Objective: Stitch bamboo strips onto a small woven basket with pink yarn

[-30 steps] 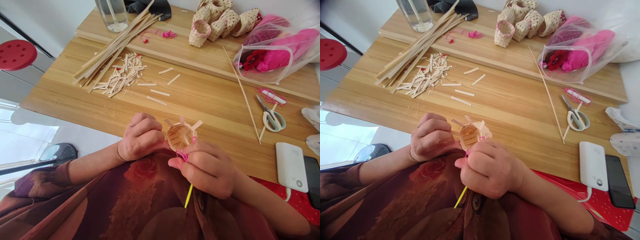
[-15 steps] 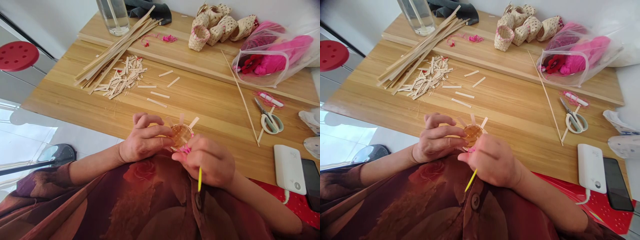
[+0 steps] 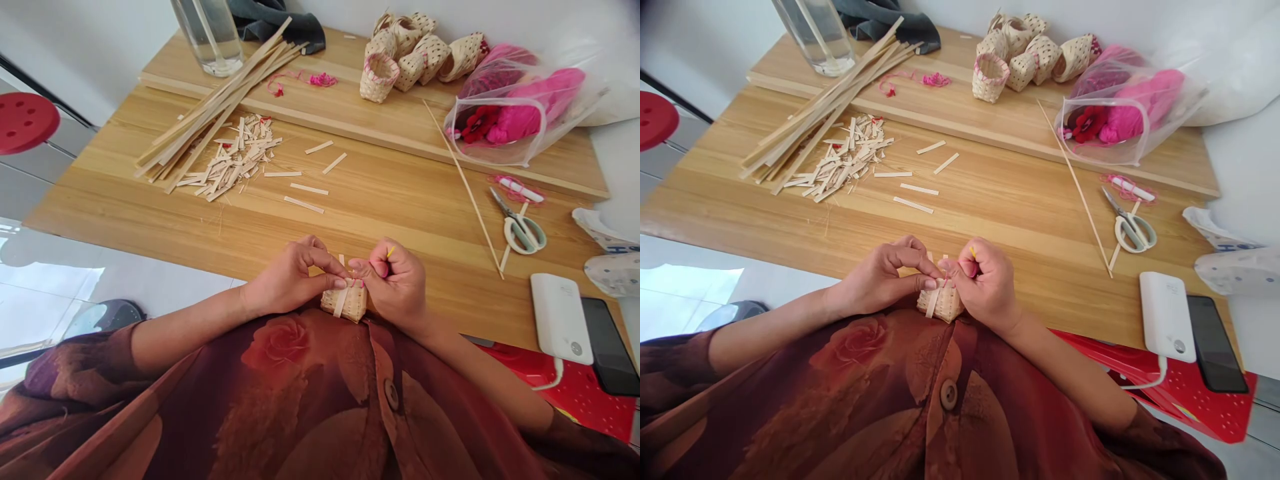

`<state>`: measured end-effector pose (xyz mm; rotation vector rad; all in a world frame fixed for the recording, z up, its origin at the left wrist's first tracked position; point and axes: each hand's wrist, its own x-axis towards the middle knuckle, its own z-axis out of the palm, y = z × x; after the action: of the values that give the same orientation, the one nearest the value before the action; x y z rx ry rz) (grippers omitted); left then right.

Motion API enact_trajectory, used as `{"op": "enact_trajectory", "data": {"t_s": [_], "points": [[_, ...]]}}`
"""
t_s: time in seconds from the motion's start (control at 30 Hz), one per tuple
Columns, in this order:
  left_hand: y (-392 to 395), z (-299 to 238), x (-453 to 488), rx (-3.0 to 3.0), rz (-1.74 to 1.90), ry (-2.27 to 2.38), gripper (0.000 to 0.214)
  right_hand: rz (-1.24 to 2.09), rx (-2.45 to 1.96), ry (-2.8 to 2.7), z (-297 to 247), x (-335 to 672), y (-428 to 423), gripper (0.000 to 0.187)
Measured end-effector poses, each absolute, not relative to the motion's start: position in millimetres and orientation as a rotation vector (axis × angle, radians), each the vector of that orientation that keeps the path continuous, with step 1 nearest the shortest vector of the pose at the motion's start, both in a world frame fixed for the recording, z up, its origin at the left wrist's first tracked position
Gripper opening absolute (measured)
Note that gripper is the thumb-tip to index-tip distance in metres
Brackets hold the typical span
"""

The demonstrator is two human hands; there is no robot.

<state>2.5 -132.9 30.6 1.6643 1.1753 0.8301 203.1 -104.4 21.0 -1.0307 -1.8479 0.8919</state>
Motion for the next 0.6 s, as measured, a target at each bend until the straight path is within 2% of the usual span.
{"op": "enact_trajectory", "data": {"t_s": [0.1, 0.6], "points": [[-131.9, 31.6, 6.2, 1.691, 0.812, 1.199, 0.007, 0.775, -1.040, -1.915, 18.0, 199.2, -102.8, 0.043], [-139.6, 24.9, 13.0, 1.601, 0.883, 1.159, 0.013, 1.062, -1.080, -1.761, 19.4, 203.8, -106.4, 0.041]]}}
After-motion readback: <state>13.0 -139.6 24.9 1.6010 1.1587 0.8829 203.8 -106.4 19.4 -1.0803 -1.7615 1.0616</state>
